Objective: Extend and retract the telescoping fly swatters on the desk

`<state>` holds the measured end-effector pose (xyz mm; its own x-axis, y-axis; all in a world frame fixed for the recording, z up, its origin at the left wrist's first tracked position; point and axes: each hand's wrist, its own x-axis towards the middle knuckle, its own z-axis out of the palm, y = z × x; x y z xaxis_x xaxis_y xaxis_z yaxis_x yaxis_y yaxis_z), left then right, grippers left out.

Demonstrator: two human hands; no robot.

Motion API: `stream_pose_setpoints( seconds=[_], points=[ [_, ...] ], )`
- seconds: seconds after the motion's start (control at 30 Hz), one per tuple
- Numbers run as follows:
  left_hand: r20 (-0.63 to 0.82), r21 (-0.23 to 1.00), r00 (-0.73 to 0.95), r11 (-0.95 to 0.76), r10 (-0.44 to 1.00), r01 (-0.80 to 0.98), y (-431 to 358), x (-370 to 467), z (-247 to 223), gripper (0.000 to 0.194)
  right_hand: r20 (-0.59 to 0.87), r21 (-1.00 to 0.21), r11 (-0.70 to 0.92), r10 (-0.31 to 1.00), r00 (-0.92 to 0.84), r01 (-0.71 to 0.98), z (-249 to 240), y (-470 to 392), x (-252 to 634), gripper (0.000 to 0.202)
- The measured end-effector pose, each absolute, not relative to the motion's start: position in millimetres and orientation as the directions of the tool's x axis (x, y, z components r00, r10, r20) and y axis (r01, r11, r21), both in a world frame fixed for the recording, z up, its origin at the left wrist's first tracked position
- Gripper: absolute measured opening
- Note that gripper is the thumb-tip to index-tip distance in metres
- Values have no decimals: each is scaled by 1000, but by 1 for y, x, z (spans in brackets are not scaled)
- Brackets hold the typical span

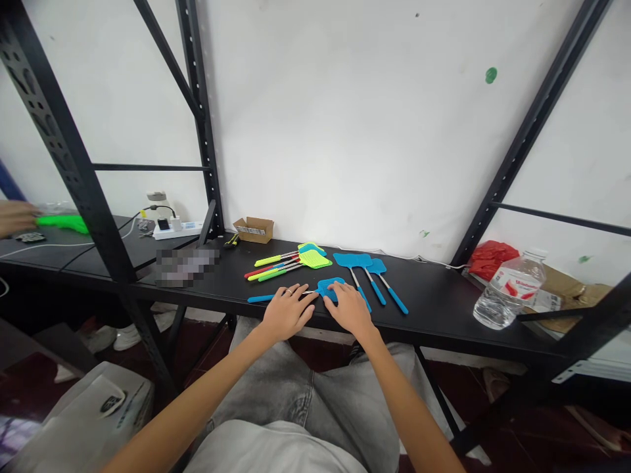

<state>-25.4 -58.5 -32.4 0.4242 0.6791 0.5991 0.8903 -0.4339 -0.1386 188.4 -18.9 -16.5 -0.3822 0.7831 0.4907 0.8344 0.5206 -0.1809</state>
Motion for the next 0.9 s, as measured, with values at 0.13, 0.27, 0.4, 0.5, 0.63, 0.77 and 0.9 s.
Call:
stream_pose_setpoints(
  seconds=[0.13,0.27,0.4,0.5,0.63,0.77,0.9],
  points=[
    [602,-137,420,-430,679,892,-58,-25,-33,45,485,-184,518,787,-381,836,-16,-19,188,39],
    [595,-133,422,-434,684,891,-60,-25,-32,46,484,-186,514,789,-377,837,-16,-19,188,39],
    [594,-125,420,-437,686,891,-59,-25,-31,46,481,-186,517,789,-381,835,-16,-20,188,40],
    [598,-119,419,-442,683,889,-59,-25,-32,46,486,-182,515,788,-379,837,-16,-20,188,40],
    [592,-119,423,-444,686,888,-58,-25,-32,47,483,-182,514,789,-379,838,-16,-19,188,40],
    [594,-114,421,-446,685,888,-59,-25,-32,46,477,-186,514,792,-380,837,-16,-19,188,39],
    [596,-115,418,-442,685,889,-59,-25,-32,45,479,-188,515,792,-380,837,-15,-20,188,38]
  ],
)
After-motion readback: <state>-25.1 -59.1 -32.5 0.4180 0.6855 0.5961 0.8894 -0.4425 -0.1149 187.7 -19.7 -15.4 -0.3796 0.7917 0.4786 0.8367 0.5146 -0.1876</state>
